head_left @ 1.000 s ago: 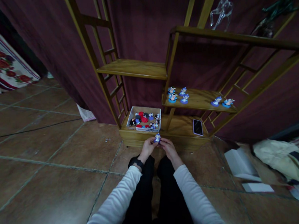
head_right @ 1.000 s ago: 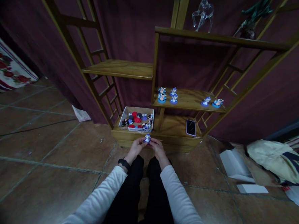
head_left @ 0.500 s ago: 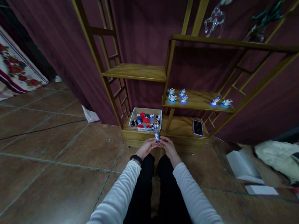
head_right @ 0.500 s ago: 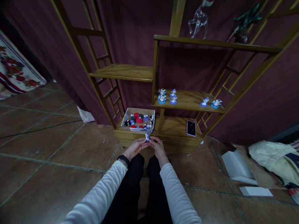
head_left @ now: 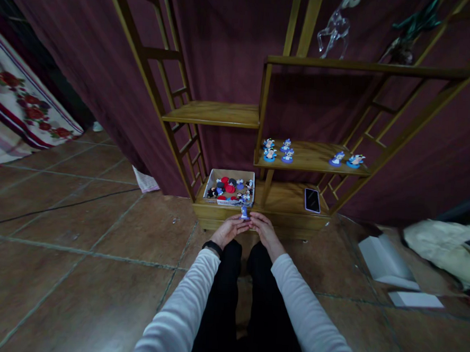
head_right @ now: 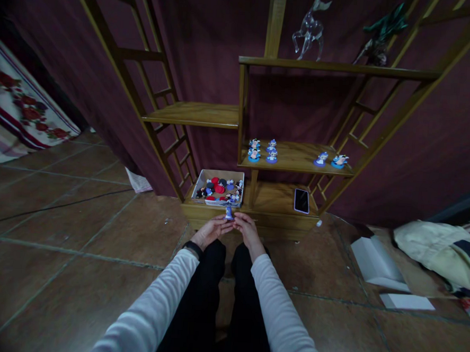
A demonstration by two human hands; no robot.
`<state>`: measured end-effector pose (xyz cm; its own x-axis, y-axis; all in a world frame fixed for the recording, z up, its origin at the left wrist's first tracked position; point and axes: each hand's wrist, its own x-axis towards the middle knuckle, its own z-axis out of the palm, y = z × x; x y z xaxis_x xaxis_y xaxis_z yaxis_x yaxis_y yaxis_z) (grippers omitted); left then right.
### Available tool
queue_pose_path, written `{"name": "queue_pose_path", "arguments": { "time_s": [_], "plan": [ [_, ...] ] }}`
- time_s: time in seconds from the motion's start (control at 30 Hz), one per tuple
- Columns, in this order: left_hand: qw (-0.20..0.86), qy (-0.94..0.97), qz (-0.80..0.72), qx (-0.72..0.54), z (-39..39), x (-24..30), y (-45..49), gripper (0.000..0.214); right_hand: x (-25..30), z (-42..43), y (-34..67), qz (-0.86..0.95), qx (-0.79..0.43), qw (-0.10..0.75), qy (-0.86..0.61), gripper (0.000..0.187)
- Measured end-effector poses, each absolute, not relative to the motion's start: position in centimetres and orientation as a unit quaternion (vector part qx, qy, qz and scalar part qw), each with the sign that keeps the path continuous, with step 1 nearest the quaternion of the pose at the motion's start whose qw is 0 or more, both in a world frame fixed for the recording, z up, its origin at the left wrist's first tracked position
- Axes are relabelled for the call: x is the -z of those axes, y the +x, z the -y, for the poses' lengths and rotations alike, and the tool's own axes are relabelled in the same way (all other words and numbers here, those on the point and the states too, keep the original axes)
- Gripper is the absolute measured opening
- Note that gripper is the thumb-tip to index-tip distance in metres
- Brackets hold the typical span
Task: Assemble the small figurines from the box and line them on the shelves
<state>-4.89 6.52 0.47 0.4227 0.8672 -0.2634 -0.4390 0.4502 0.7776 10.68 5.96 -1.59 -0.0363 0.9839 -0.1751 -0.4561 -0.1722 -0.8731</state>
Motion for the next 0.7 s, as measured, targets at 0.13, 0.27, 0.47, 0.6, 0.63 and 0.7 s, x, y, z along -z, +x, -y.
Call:
{"name": "queue_pose_path", "arguments": {
  "time_s": [0.13, 0.27, 0.47, 0.6, 0.63, 0.7],
  "plan": [
    [0.743, 0.345, -0.360, -0.447, -6.5, 0.0, -4.4, 0.033, 1.3, -5.8, 10.8, 0.317, -0.646, 0.559, -0.412, 0.035],
    [0.672, 0.365, -0.410, -0.497, -6.8, 1.0, -3.7, 0.041, 1.3, -5.8, 11.0, 0.324, -0.651, 0.551, -0.410, 0.036],
    [0.560, 0.417, -0.477, -0.535, -7.1, 1.6, -2.5, 0.046, 1.6, -6.0, 11.0, 0.337, -0.637, 0.559, -0.411, 0.041],
    [0.532, 0.438, -0.482, -0.541, -7.1, 1.8, -1.6, 0.047, 1.9, -6.3, 10.9, 0.336, -0.627, 0.564, -0.421, 0.045],
    [0.529, 0.443, -0.484, -0.539, -7.0, 1.8, -1.4, 0.047, 1.9, -6.4, 10.9, 0.335, -0.626, 0.564, -0.422, 0.046],
    [0.520, 0.451, -0.492, -0.533, -7.0, 1.9, -1.1, 0.046, 2.0, -6.5, 10.9, 0.335, -0.625, 0.564, -0.423, 0.048]
  ]
}}
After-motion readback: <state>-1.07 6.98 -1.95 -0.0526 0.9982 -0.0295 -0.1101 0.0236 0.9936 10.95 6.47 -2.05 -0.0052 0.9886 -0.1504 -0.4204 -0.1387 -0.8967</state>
